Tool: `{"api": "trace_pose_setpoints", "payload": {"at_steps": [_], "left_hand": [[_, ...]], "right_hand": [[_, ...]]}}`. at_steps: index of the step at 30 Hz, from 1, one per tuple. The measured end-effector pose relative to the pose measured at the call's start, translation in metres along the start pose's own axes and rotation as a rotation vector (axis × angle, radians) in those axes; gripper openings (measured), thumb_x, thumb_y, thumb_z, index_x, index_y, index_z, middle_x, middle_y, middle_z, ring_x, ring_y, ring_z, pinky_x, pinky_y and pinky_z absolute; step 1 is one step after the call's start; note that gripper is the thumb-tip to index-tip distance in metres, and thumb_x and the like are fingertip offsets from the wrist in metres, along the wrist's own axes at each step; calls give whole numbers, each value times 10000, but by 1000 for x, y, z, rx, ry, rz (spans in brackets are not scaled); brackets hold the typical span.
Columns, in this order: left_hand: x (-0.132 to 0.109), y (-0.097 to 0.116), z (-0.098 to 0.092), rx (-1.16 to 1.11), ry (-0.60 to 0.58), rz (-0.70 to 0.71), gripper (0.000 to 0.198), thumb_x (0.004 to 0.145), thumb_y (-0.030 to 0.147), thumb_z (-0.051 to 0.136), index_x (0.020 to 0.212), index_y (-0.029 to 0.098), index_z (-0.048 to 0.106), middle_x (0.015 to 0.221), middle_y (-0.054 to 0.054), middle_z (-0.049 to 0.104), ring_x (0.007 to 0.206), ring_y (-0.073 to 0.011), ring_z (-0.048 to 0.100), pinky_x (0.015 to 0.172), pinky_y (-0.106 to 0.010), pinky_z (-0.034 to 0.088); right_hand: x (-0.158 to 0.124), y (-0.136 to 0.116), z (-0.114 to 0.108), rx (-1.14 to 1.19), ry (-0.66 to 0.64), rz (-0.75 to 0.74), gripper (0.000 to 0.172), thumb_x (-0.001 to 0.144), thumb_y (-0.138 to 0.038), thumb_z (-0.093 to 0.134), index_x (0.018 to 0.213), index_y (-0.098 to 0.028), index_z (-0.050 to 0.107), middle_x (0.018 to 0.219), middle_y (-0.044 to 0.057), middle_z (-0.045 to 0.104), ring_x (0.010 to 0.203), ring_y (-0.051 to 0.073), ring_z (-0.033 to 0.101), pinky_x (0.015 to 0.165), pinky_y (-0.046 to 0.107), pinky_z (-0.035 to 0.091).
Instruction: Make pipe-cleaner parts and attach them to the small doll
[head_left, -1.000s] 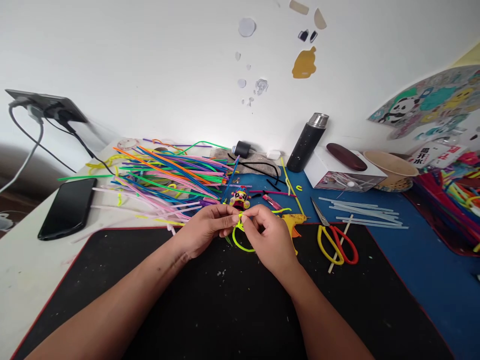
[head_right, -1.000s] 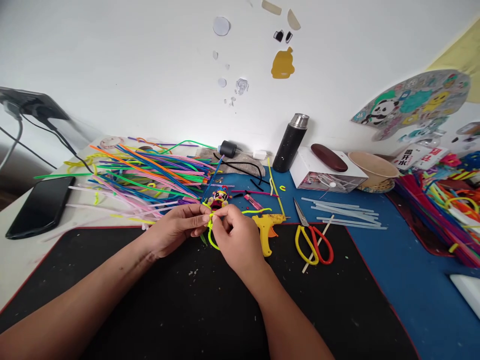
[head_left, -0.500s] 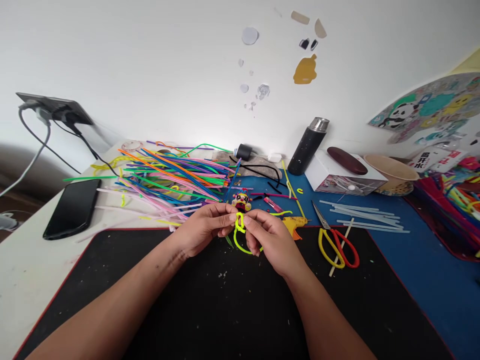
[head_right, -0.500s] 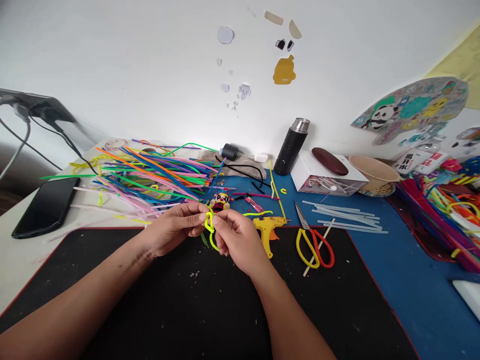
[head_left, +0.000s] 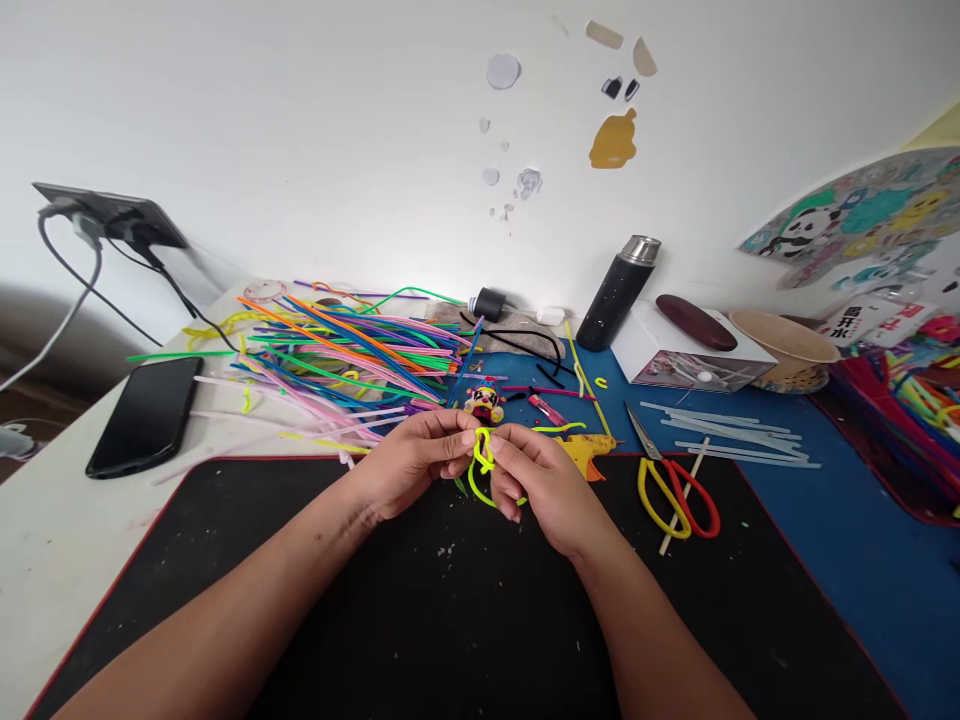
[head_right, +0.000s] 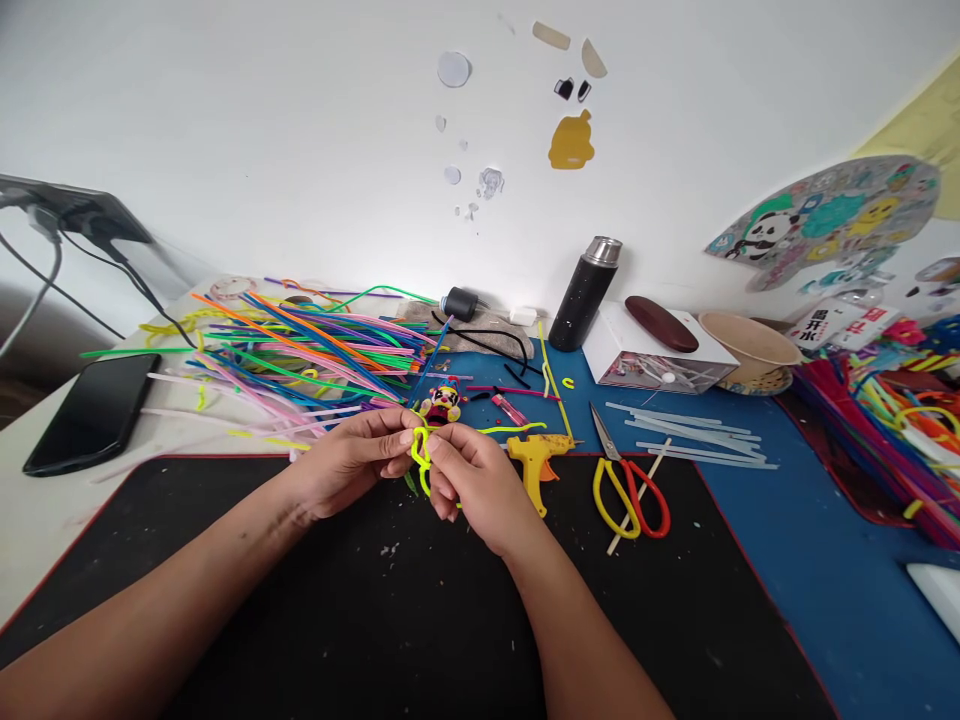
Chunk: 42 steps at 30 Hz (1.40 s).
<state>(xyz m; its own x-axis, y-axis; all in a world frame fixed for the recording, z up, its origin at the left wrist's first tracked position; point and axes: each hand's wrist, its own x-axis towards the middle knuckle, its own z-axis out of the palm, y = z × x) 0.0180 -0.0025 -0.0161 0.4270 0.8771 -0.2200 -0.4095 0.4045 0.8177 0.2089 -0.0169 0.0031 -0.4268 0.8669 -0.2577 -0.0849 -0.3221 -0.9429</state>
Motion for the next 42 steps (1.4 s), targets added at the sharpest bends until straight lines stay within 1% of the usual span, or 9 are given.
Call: {"api": "trace_pose_setpoints", "payload": {"at_steps": [7,12,17,21,27,30,35,42], "left_hand": [[1,-2,0,-16,-2,27,333,733,367,948,861,138,743,686,34,536,568,-67,412,569,-236,246],[1,-3,-1,-29,-8,34,328,736,361,948,868,136,748,707,24,557,573,-68,426,572,-233,255],[1,-4,-1,-31,-11,29,323,751,371,939,860,133,749,686,26,546,565,-69,414,568,-234,260],[0,-2,0,-30,4,23,331,739,368,947,861,131,750,692,24,548,564,-67,413,563,-231,258],[1,3,-2,-26,36,56,348,739,386,945,847,127,740,677,24,539,565,-69,407,564,-232,261],[2,3,-3,-30,61,67,356,726,387,951,844,131,734,695,19,555,570,-70,414,568,-232,264],[2,1,-4,14,48,68,344,749,394,934,836,134,726,687,23,541,574,-72,405,565,-237,250],[1,0,-1,66,69,90,361,741,414,936,832,141,718,698,25,543,583,-80,405,568,-243,250]], "right_hand": [[1,2,1,74,-18,6,361,937,-534,717,906,-194,602,555,-112,417,434,82,427,455,217,345],[3,4,0,121,-32,11,346,947,-512,724,906,-187,612,553,-107,421,435,77,430,447,205,342],[2,5,0,144,-24,1,339,934,-498,744,912,-178,633,549,-95,460,439,78,446,438,201,348],[2,5,0,131,-12,-20,350,931,-512,750,887,-187,627,549,-78,509,444,86,466,431,203,350],[3,2,0,103,42,-52,404,906,-564,767,852,-204,591,575,-72,528,456,92,484,428,206,355],[3,2,0,72,51,-54,413,905,-579,761,865,-206,589,570,-74,531,456,94,486,428,208,360],[3,4,1,18,68,-49,418,870,-578,791,939,-201,623,556,-84,535,451,94,481,429,208,360],[3,1,1,11,75,-51,409,852,-566,800,876,-196,628,506,-87,505,448,93,455,444,216,359]]}}
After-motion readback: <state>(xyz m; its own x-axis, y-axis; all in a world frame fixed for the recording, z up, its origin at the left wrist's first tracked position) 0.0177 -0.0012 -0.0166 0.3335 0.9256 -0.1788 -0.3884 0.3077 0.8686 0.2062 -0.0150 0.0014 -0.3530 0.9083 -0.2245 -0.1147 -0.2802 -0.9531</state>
